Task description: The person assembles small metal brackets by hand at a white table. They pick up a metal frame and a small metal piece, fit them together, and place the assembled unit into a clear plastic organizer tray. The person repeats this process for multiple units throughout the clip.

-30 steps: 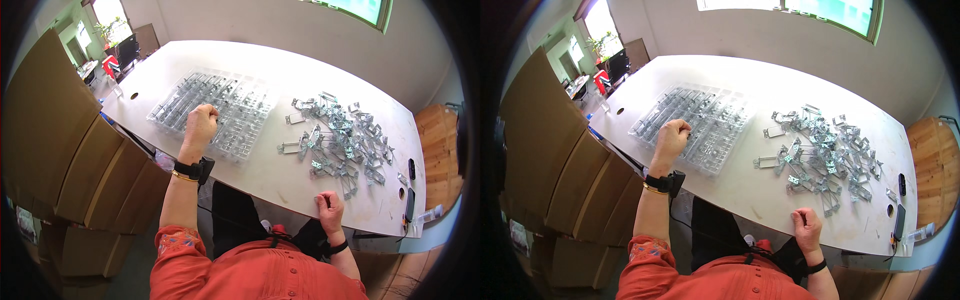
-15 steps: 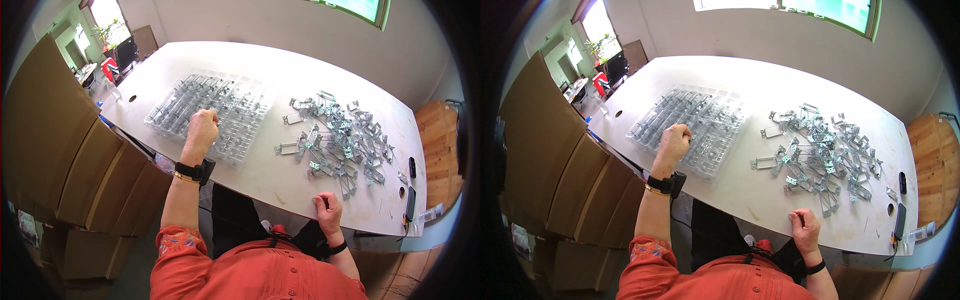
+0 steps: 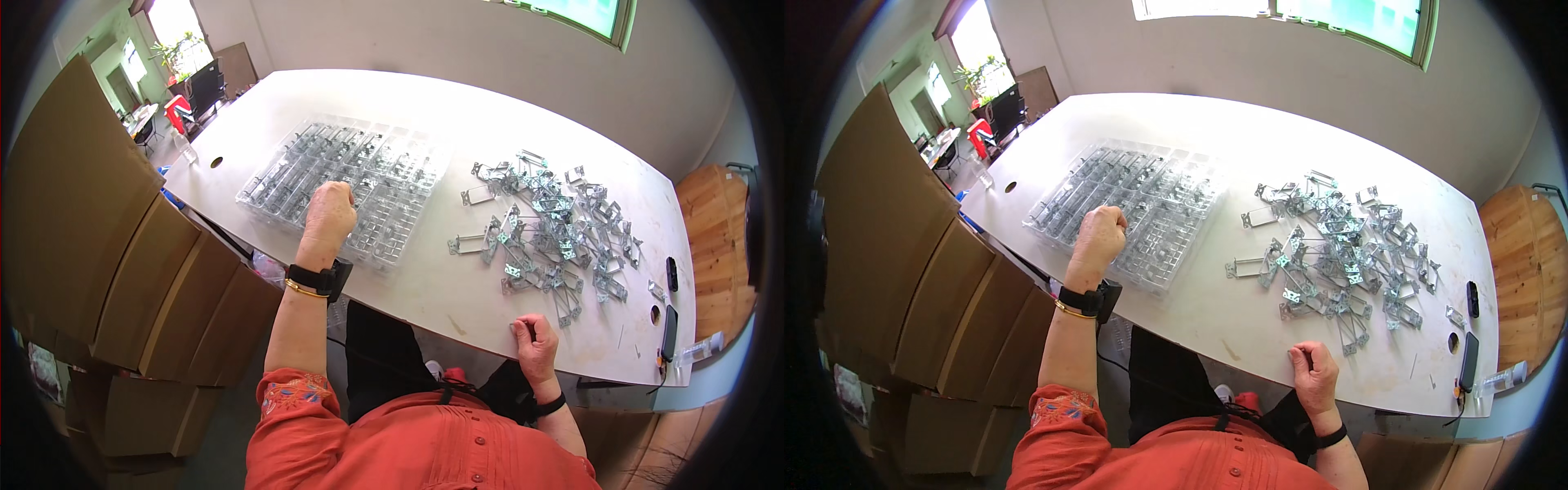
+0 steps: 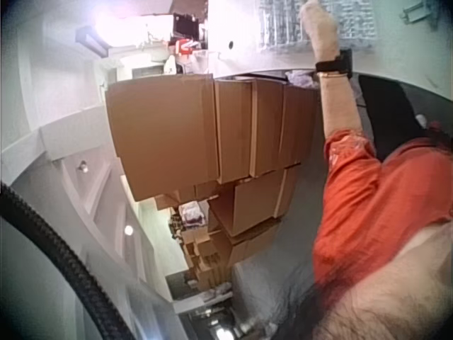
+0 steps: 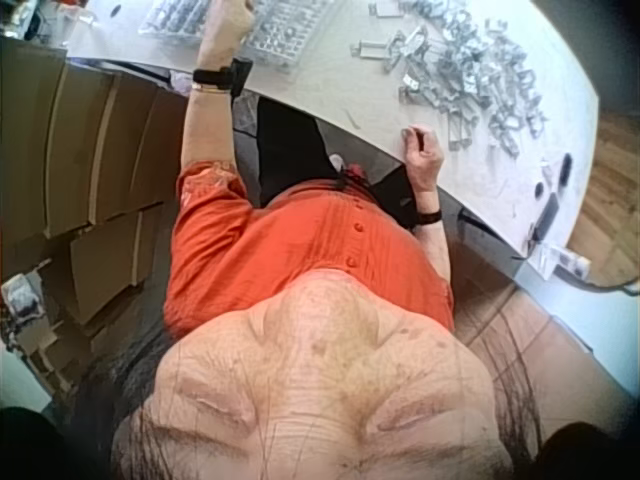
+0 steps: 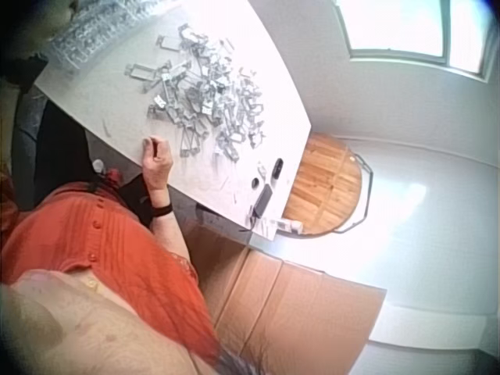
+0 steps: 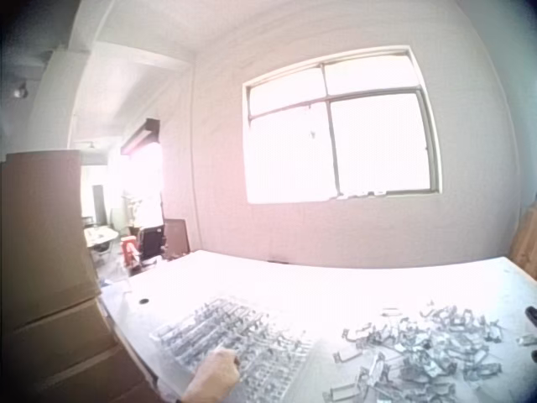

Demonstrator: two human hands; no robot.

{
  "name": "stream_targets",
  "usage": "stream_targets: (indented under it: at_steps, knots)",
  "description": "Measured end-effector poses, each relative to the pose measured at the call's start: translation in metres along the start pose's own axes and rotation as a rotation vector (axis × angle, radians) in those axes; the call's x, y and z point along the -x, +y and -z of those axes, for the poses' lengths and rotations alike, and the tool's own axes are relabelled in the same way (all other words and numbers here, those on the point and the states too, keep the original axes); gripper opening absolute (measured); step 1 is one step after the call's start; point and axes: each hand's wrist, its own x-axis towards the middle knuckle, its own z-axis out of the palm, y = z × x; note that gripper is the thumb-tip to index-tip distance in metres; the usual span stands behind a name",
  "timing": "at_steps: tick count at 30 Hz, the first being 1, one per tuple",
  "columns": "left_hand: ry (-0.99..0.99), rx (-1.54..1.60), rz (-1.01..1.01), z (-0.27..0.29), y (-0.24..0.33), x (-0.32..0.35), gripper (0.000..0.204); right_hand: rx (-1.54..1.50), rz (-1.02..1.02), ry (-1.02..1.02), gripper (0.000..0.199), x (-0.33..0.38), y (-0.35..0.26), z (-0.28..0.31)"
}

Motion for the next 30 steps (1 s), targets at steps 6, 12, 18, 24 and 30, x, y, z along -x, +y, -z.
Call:
stream_targets:
  at_steps: [6, 12, 18, 24, 30]
  knots:
    - [0.013, 0.043, -0.017, -0.003, -0.004, 0.0, 0.017, 0.027, 0.035, -0.002, 0.01, 0.0, -0.001, 0.0]
    - [-0.01, 0.007, 0.016, -0.012, 0.0, -0.001, 0.014, 0.013, -0.003, -0.004, 0.012, 0.0, -0.001, 0.0]
    - [0.013, 0.021, -0.003, -0.008, 0.0, 0.003, 0.021, 0.011, -0.001, 0.0, 0.012, 0.0, -0.002, 0.0]
    - [0.066, -0.015, 0.023, 0.002, -0.007, 0.005, 0.029, 0.013, 0.007, 0.007, 0.012, 0.001, 0.0, -0.001]
    - [-0.079, -0.022, 0.082, 0.002, -0.001, 0.009, 0.029, 0.013, 0.003, -0.008, 0.011, -0.001, -0.004, 0.0]
